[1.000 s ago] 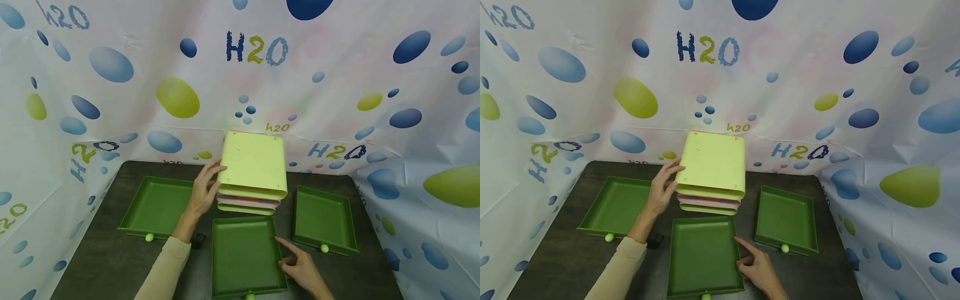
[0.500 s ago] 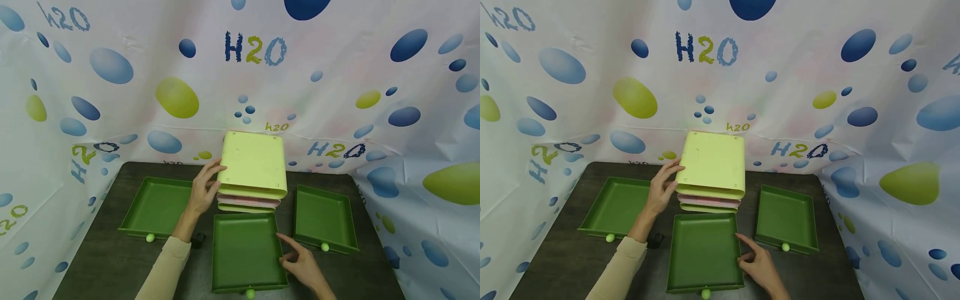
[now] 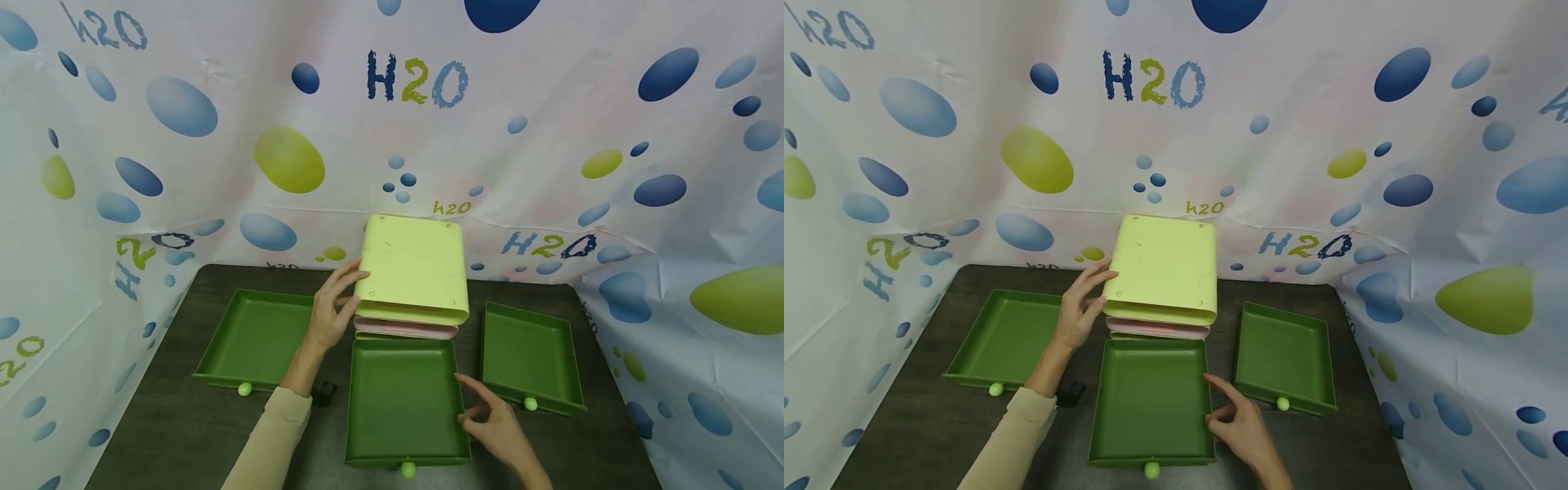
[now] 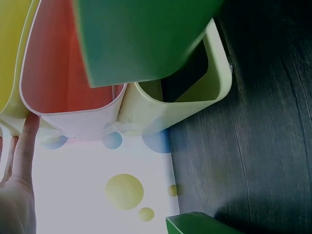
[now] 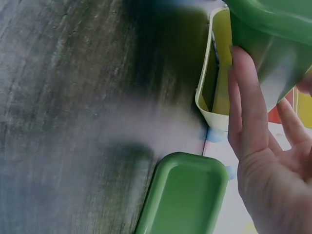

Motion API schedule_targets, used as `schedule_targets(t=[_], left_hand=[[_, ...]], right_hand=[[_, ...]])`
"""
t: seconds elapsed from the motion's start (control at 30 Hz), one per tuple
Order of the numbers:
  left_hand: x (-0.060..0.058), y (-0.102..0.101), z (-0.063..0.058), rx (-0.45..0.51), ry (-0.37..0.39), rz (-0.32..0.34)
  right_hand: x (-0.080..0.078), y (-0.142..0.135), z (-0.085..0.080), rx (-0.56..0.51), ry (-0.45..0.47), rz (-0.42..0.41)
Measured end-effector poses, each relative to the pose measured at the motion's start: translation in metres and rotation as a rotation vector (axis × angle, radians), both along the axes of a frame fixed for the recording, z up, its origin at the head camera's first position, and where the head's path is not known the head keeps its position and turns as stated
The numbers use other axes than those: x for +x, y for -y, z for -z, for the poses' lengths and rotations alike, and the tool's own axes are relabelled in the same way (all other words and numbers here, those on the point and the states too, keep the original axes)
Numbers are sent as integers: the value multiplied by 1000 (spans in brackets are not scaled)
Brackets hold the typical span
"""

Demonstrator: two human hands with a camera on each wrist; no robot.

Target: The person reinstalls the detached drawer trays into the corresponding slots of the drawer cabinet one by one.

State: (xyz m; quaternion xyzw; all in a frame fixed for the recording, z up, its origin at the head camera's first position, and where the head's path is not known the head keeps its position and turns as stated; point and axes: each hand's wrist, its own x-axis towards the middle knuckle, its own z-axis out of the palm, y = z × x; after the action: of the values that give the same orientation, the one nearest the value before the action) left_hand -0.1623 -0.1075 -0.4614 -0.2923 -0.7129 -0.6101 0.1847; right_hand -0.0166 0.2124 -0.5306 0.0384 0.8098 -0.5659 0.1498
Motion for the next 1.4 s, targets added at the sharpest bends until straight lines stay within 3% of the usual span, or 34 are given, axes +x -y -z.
schedule_targets(t=[0.33, 0.77, 1.4], left_hand=[[-3, 0, 4, 44, -2, 22], [-2, 0, 4, 51, 9, 23], [-2, -3, 5, 68, -1, 18]], right_hand=[[-4, 0, -8, -64, 0, 1], [-10, 0, -16, -58, -63, -13], [-14, 3, -16, -94, -65, 23]])
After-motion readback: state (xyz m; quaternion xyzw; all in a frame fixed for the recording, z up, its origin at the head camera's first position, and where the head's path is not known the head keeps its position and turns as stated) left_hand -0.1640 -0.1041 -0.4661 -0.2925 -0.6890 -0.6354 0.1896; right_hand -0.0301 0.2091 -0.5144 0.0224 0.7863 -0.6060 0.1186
